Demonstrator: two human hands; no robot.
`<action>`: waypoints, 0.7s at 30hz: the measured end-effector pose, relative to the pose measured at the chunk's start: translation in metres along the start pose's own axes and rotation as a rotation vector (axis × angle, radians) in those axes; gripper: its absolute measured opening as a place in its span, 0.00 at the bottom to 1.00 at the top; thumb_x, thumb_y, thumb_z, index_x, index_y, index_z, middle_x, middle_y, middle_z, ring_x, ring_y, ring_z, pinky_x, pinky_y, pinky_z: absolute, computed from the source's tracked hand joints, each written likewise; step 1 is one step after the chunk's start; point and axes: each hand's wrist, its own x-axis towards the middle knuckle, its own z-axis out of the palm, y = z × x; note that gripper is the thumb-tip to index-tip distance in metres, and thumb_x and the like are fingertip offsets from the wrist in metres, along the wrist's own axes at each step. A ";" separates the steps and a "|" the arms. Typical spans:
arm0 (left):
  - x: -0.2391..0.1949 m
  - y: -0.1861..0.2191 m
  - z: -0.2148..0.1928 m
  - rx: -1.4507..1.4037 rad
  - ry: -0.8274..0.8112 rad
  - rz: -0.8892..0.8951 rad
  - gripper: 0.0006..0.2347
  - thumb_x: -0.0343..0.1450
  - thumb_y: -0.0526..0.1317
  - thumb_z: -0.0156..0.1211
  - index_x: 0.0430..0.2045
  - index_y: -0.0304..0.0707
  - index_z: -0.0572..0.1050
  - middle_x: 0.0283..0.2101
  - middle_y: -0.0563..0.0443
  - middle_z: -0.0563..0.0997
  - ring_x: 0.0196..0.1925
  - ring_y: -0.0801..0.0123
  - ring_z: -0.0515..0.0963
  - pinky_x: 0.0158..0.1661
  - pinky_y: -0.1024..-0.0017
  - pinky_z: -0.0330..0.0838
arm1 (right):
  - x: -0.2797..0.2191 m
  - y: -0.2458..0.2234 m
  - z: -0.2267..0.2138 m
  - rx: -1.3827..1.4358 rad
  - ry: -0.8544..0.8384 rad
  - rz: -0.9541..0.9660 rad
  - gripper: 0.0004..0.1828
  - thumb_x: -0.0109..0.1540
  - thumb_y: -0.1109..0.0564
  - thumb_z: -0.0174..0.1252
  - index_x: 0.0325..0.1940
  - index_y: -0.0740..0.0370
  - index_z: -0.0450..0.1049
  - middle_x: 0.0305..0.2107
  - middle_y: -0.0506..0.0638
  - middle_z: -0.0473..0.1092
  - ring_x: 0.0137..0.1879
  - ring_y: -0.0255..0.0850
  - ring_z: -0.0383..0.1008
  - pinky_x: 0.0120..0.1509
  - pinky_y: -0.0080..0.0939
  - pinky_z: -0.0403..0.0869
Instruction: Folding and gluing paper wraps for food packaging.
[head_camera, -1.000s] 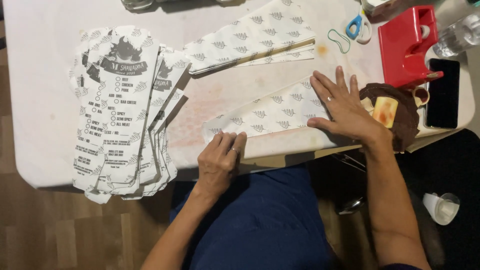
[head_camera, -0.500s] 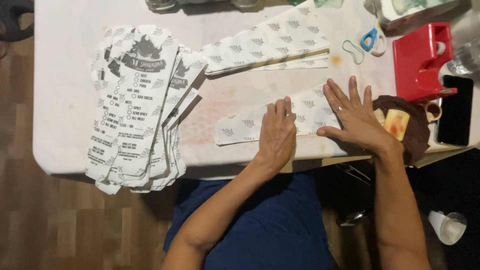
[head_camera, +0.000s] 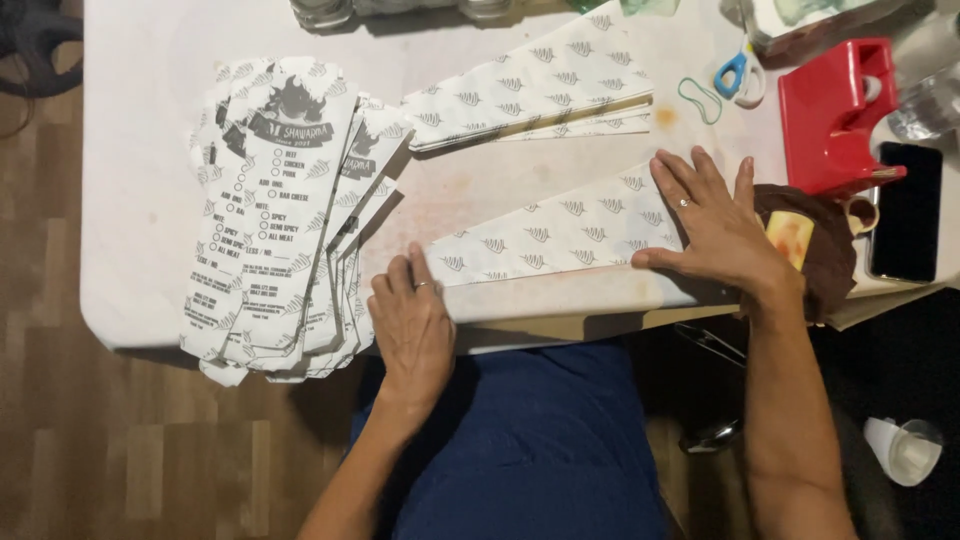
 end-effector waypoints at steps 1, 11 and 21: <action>0.002 0.003 -0.003 -0.002 0.009 0.006 0.23 0.74 0.38 0.55 0.65 0.30 0.63 0.52 0.40 0.71 0.41 0.55 0.68 0.36 0.61 0.69 | 0.001 0.001 0.004 -0.004 0.009 0.005 0.65 0.54 0.20 0.48 0.82 0.55 0.33 0.79 0.48 0.34 0.83 0.54 0.26 0.76 0.74 0.23; 0.018 0.032 0.034 -0.333 0.123 0.367 0.26 0.79 0.48 0.44 0.72 0.34 0.57 0.76 0.37 0.56 0.78 0.44 0.51 0.72 0.46 0.44 | 0.017 -0.120 0.044 0.065 0.215 -0.266 0.78 0.46 0.04 0.19 0.80 0.67 0.44 0.74 0.69 0.47 0.80 0.71 0.34 0.74 0.86 0.29; 0.018 0.030 0.032 -0.283 0.065 0.367 0.26 0.79 0.48 0.41 0.76 0.47 0.52 0.80 0.44 0.47 0.81 0.48 0.41 0.73 0.43 0.34 | -0.002 -0.039 0.043 -0.257 0.344 0.195 0.71 0.59 0.10 0.28 0.79 0.77 0.55 0.74 0.73 0.57 0.81 0.77 0.37 0.78 0.83 0.29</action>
